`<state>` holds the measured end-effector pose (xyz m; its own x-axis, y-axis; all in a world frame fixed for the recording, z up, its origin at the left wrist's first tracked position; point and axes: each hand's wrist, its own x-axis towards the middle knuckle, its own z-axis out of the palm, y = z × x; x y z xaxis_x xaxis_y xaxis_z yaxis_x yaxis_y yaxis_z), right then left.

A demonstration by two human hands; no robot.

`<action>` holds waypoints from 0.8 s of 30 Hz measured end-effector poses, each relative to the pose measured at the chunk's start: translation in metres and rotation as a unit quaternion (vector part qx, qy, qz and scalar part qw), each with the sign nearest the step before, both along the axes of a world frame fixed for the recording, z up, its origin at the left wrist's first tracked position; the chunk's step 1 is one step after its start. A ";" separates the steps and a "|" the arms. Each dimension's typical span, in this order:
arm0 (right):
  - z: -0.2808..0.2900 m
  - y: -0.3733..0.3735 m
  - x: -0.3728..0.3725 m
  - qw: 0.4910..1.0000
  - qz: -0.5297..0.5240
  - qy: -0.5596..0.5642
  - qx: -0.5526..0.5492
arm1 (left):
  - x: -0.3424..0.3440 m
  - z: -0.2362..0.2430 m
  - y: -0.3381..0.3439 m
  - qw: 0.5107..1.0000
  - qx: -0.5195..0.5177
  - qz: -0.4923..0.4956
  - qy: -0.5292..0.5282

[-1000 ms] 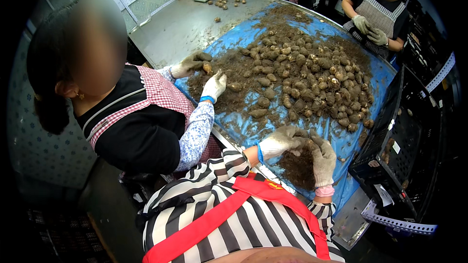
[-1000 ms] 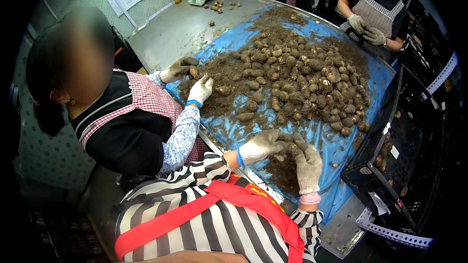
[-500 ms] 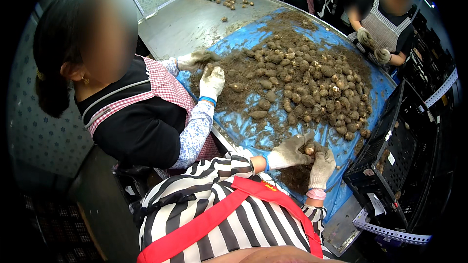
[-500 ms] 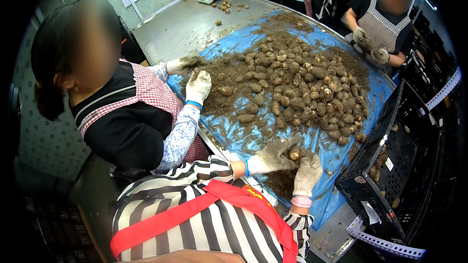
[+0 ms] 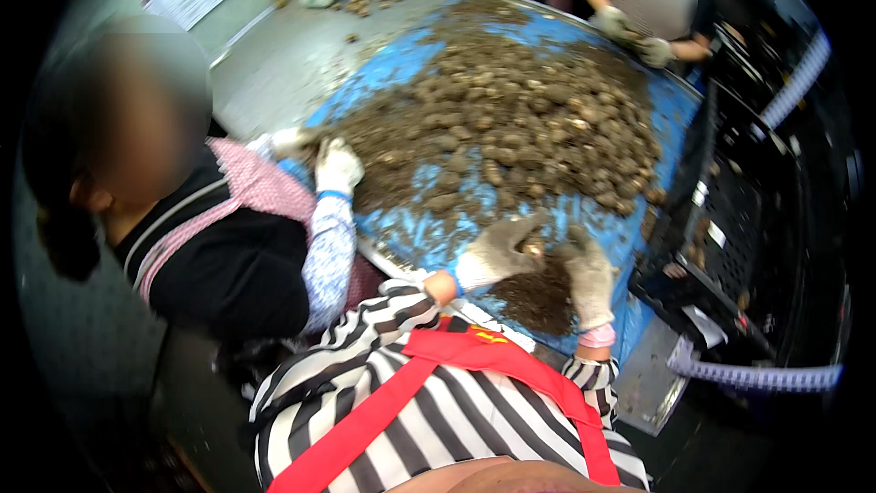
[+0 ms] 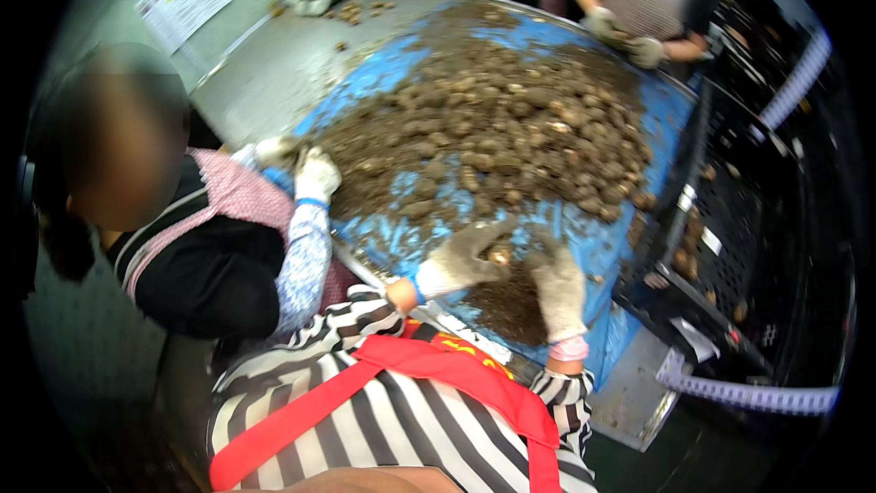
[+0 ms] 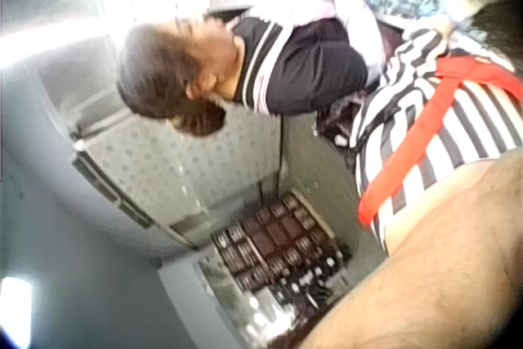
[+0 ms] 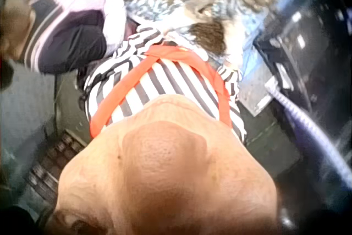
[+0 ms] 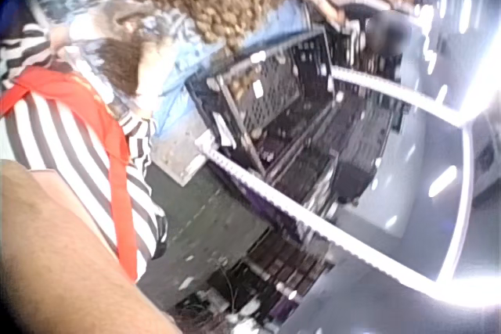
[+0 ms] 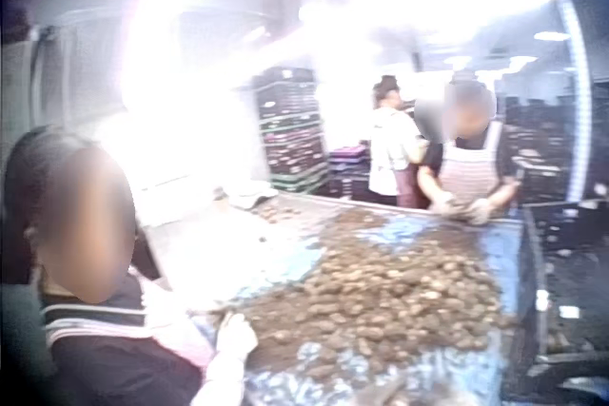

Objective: The person is sorting and cleaning small potatoes by hand from a pile on a table, removing dirt and moving them into a plastic crate.

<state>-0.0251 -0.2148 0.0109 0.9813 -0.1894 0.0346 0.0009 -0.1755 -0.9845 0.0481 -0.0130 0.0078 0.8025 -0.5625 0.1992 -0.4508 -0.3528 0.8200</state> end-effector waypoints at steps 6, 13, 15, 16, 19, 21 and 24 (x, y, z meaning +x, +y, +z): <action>-0.004 0.018 -0.008 0.985 -0.044 -0.027 -0.165 | -0.003 0.017 -0.010 0.987 0.108 -0.090 0.080; -0.011 -0.007 -0.004 0.986 -0.126 -0.035 -0.104 | -0.002 0.034 -0.006 0.965 -0.123 -0.071 0.219; -0.002 -0.010 -0.011 0.994 -0.096 0.004 -0.047 | -0.009 0.051 -0.009 0.968 -0.091 -0.042 0.228; -0.009 -0.012 -0.013 0.996 -0.081 0.004 -0.045 | -0.009 0.049 -0.010 0.970 -0.101 -0.045 0.218; -0.006 -0.006 -0.021 0.998 -0.050 0.046 0.007 | -0.012 0.052 -0.012 0.976 -0.104 -0.049 0.184; 0.002 0.005 -0.016 0.995 -0.055 0.019 0.077 | -0.008 0.045 -0.009 0.982 -0.093 -0.046 0.156; 0.023 0.014 -0.015 0.980 -0.038 -0.017 0.195 | -0.005 0.040 -0.008 0.989 -0.061 -0.049 0.123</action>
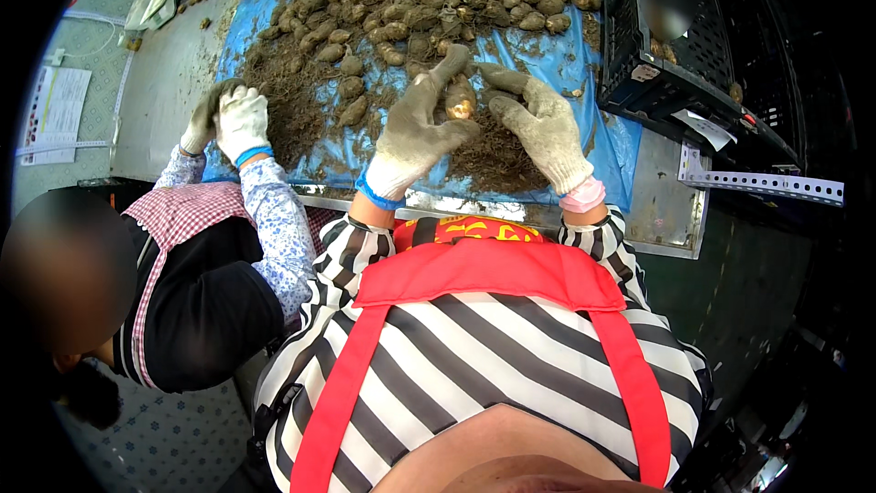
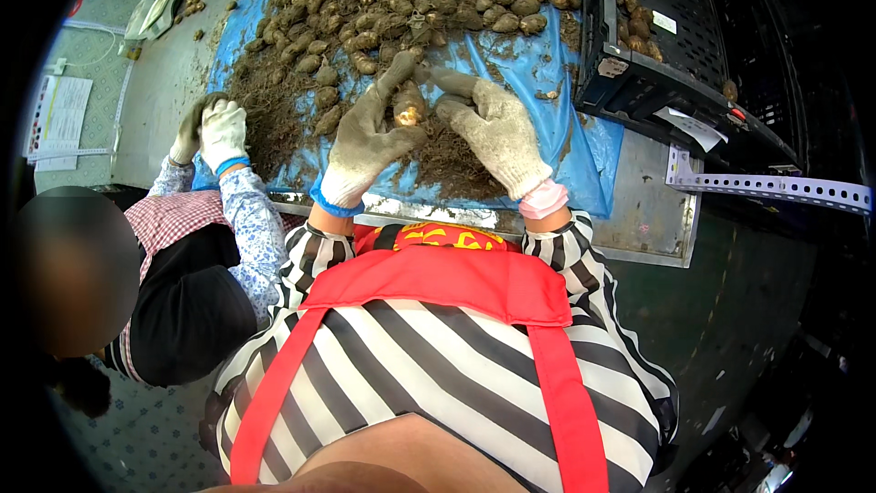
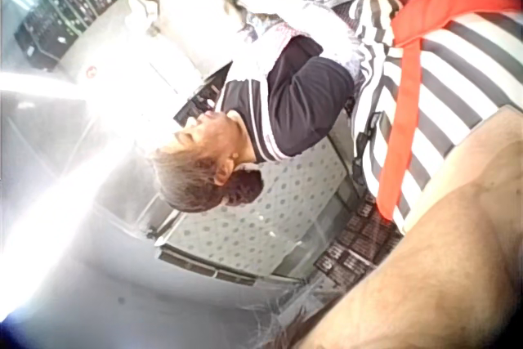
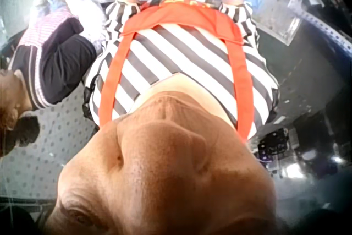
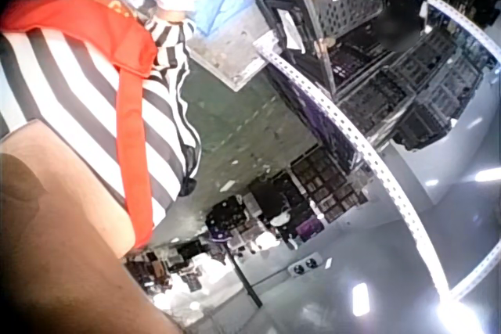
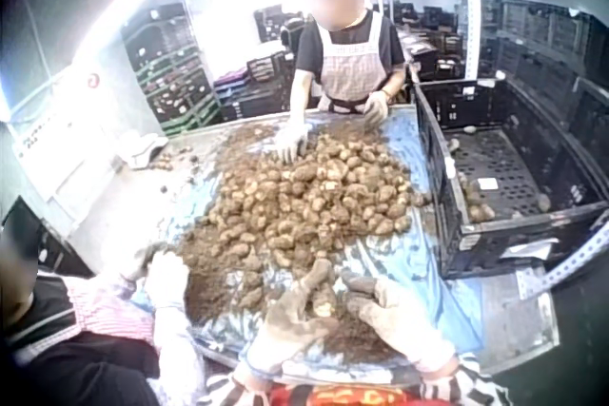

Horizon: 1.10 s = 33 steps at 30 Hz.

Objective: The person is sorting and cleaning small potatoes by hand from a pile on a table, removing dirt and moving them into a plastic crate.

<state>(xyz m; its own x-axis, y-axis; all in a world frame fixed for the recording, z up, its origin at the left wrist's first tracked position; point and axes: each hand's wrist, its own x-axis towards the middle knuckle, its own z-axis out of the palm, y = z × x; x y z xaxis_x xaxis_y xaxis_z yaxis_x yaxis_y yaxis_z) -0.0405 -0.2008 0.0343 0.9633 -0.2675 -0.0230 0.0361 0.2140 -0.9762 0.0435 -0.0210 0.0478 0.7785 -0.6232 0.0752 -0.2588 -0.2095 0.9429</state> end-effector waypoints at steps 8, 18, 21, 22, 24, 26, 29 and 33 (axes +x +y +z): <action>0.008 0.000 0.007 0.978 -0.007 0.006 -0.209 | -0.003 0.008 -0.004 0.994 0.062 -0.061 -0.062; -0.010 -0.003 0.012 0.913 0.005 -0.127 -0.388 | -0.004 0.002 -0.007 0.994 0.067 -0.058 -0.065; -0.001 0.005 0.009 0.901 0.031 -0.082 -0.424 | -0.006 0.001 -0.005 0.992 0.080 -0.071 -0.071; -0.003 0.004 0.011 0.896 0.001 -0.073 -0.439 | -0.007 0.001 -0.004 0.991 0.085 -0.076 -0.073; -0.014 -0.004 0.027 0.881 -0.059 -0.056 -0.467 | -0.007 0.002 -0.002 0.990 0.080 -0.076 -0.083; -0.010 -0.023 0.027 0.899 -0.050 0.059 -0.431 | -0.004 0.003 -0.001 0.991 0.073 -0.075 -0.079; -0.030 -0.040 0.018 0.919 0.014 0.044 -0.391 | -0.003 0.002 0.000 0.993 0.078 -0.076 -0.052; -0.027 -0.011 0.006 0.898 0.018 -0.021 -0.438 | -0.003 -0.008 -0.006 0.992 0.088 -0.085 -0.025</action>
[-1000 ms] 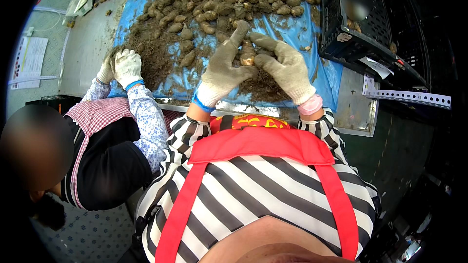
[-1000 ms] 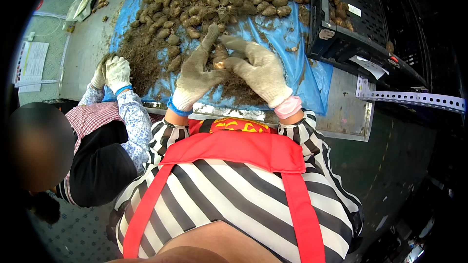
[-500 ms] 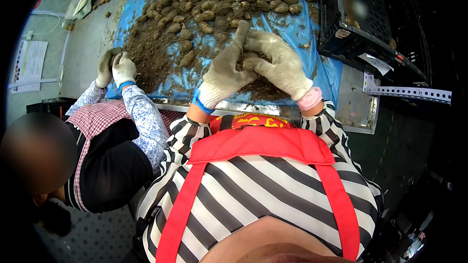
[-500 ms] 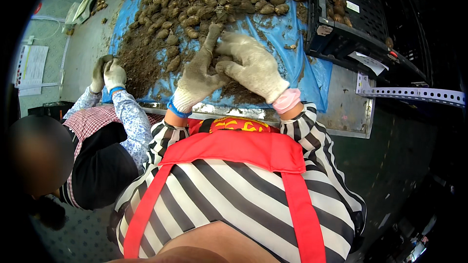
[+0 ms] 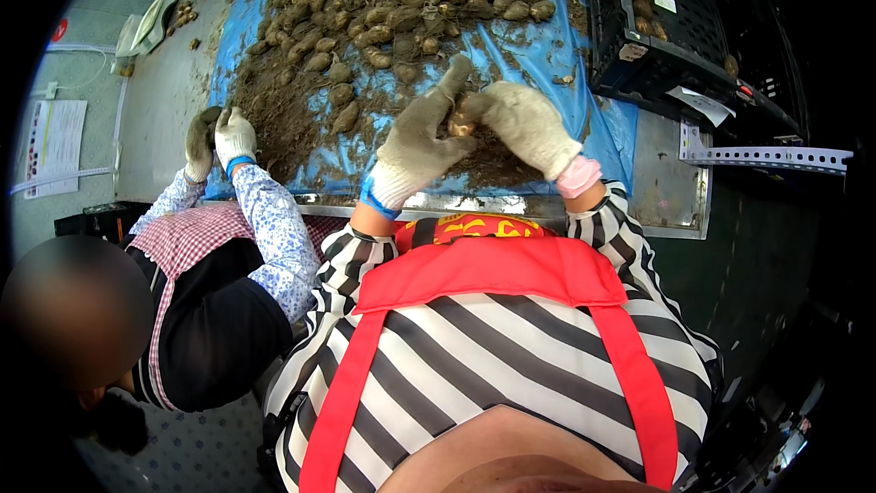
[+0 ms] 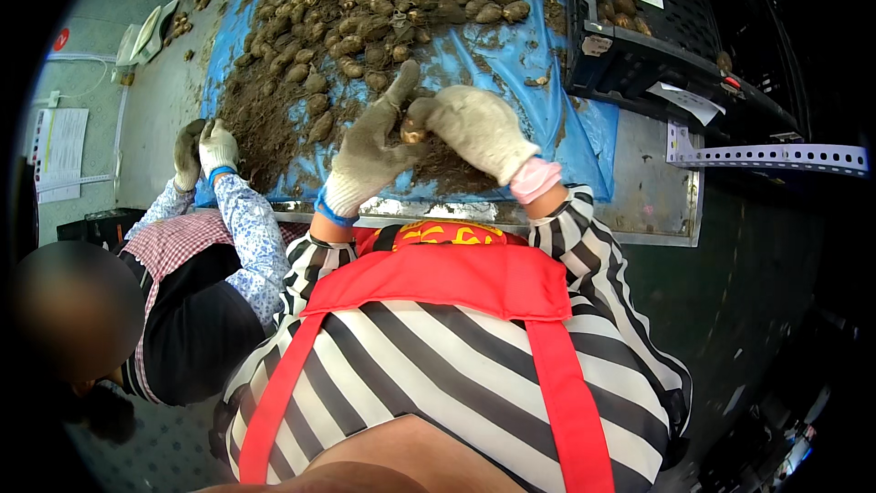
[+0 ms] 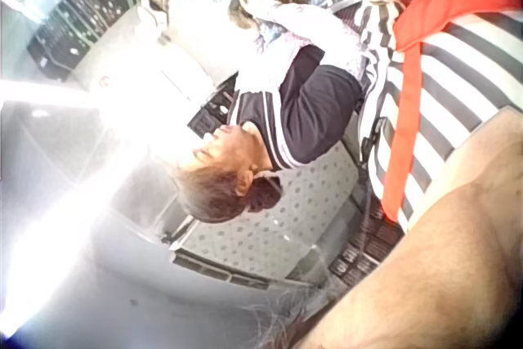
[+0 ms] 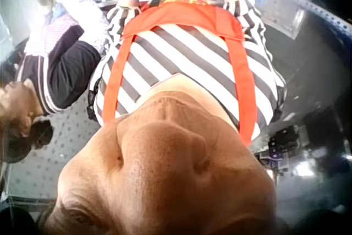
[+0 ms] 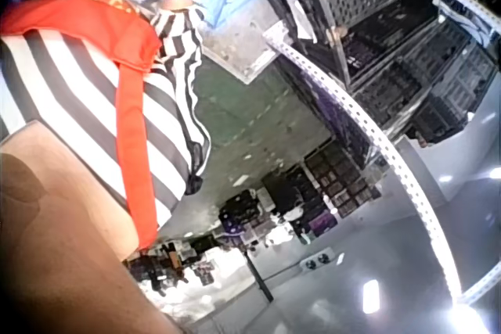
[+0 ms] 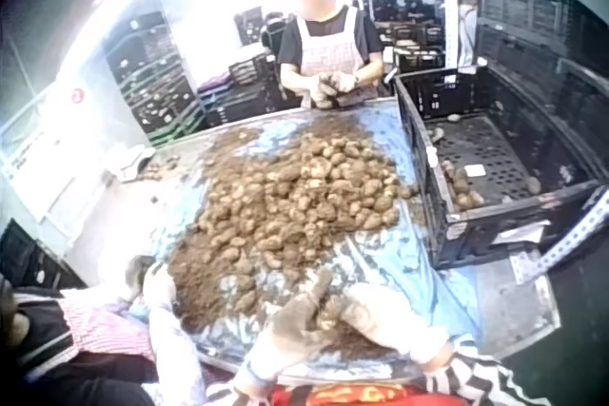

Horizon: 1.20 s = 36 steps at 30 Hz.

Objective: The person is sorting and cleaning small potatoes by hand from a pile on a table, removing dirt and moving them into a plastic crate.

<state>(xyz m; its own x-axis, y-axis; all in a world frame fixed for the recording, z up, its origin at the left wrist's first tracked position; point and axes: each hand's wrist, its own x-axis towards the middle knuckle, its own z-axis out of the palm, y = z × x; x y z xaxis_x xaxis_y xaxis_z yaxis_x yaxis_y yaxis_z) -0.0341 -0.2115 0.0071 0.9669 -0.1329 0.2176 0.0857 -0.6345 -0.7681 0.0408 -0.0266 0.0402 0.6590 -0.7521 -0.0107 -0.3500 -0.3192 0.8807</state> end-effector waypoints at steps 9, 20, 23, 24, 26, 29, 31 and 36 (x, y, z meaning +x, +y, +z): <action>-0.019 -0.026 0.018 0.985 -0.169 -0.042 0.016 | -0.002 0.000 0.001 0.970 -0.123 0.046 0.204; -0.008 0.005 -0.002 0.976 -0.062 0.029 0.205 | 0.002 0.000 -0.003 0.919 -0.185 0.055 0.344; 0.004 -0.013 0.008 0.970 -0.118 0.040 0.210 | -0.002 0.006 -0.002 0.869 -0.274 0.026 0.412; 0.005 -0.016 0.008 0.970 -0.119 0.018 0.212 | -0.004 0.007 -0.003 0.867 -0.275 0.027 0.414; 0.016 -0.017 0.005 0.951 -0.058 -0.022 0.303 | -0.006 0.008 -0.004 0.865 -0.278 0.030 0.418; 0.007 -0.007 0.006 0.928 0.080 -0.126 0.341 | -0.003 -0.005 -0.003 0.838 -0.298 -0.010 0.458; 0.018 -0.006 0.000 0.974 0.092 -0.088 0.188 | -0.007 -0.004 0.002 0.840 -0.286 0.012 0.460; 0.012 0.002 -0.002 0.987 0.101 -0.064 0.109 | -0.005 -0.035 0.008 0.776 -0.365 0.015 0.514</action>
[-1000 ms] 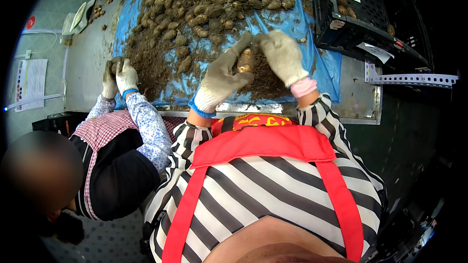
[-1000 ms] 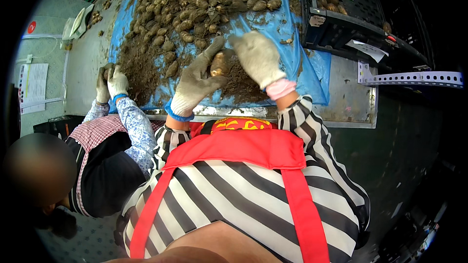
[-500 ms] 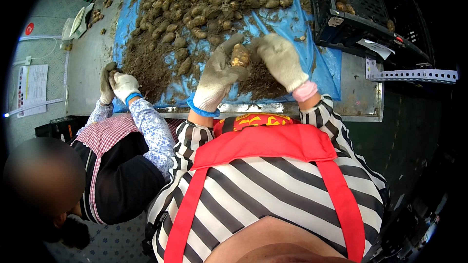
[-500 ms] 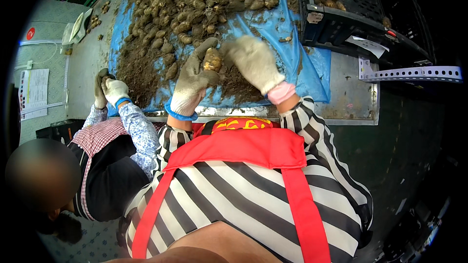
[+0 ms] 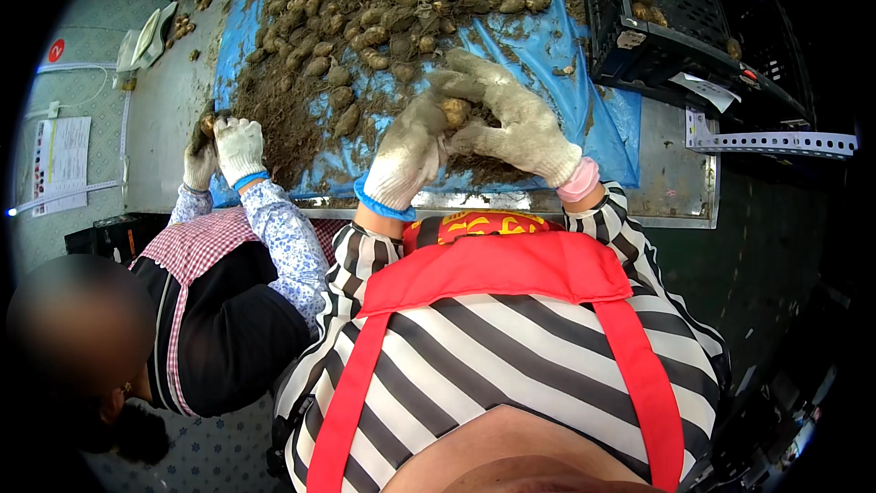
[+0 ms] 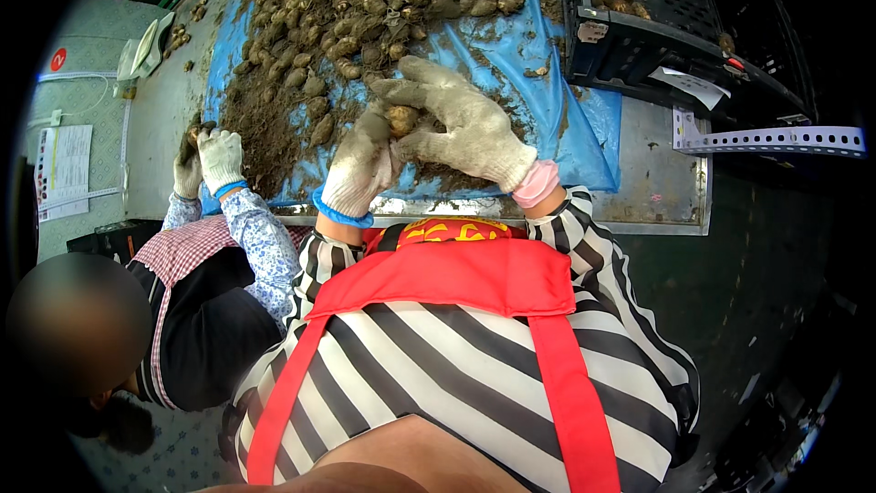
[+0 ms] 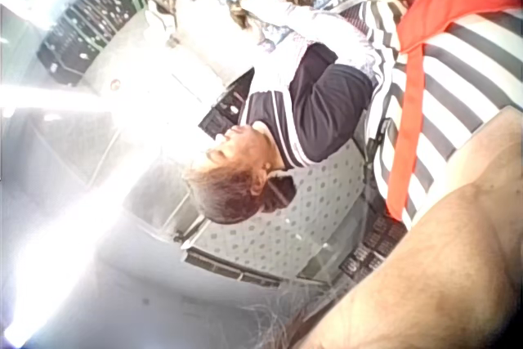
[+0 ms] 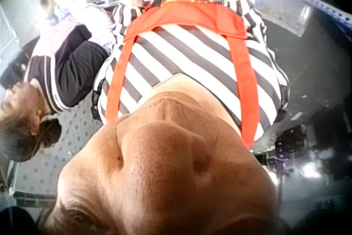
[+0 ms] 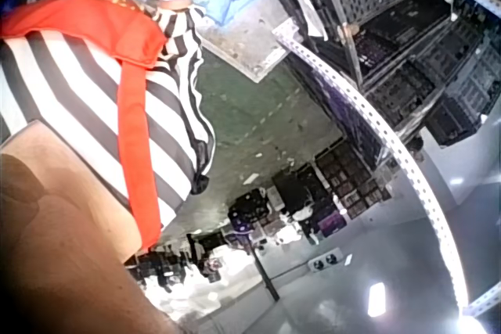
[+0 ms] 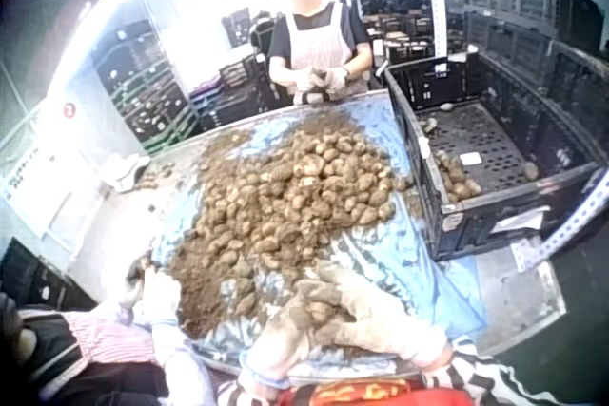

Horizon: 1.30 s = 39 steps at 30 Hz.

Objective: The person is sorting and cleaning small potatoes by hand from a pile on a table, removing dirt and moving them into a plastic crate.

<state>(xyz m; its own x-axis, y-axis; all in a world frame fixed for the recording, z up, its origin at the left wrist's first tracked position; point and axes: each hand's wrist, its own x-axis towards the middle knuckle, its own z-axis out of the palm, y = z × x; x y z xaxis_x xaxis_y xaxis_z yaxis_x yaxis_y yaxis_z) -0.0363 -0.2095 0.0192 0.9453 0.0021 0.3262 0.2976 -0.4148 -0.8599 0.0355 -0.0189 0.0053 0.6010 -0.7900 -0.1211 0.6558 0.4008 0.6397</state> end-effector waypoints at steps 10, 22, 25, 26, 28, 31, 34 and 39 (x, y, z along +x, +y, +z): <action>0.001 0.003 -0.002 1.000 -0.026 -0.013 -0.007 | 0.001 -0.013 -0.001 1.000 -0.006 0.000 0.017; -0.001 0.018 0.002 0.980 -0.092 -0.019 0.173 | -0.009 -0.018 -0.012 0.999 0.011 0.043 0.015; -0.012 0.001 0.012 0.946 -0.175 0.020 0.274 | -0.005 -0.016 -0.014 0.991 -0.067 -0.002 0.117; -0.018 -0.011 0.015 0.948 -0.204 0.046 0.238 | -0.003 -0.015 -0.015 0.981 -0.101 -0.029 0.160; -0.035 -0.031 0.008 0.965 -0.231 0.049 0.116 | -0.004 -0.014 -0.015 0.974 -0.141 -0.027 0.173; -0.012 -0.026 -0.003 0.973 -0.202 0.079 0.074 | -0.005 -0.013 -0.011 0.969 -0.128 -0.020 0.213; -0.002 -0.007 -0.006 0.968 -0.099 0.019 0.230 | -0.005 -0.003 -0.014 0.931 -0.111 -0.016 0.346; -0.012 0.018 -0.006 0.949 -0.016 -0.041 0.312 | -0.005 -0.021 -0.010 0.943 -0.157 -0.042 0.289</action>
<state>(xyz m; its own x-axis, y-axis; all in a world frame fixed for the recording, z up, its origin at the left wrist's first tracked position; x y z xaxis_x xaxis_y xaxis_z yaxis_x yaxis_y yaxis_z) -0.0421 -0.1916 0.0076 0.9133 -0.2439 0.3261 0.3693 0.1587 -0.9156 0.0301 -0.0290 -0.0161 0.4388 -0.8838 -0.1623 0.8971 0.4412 0.0235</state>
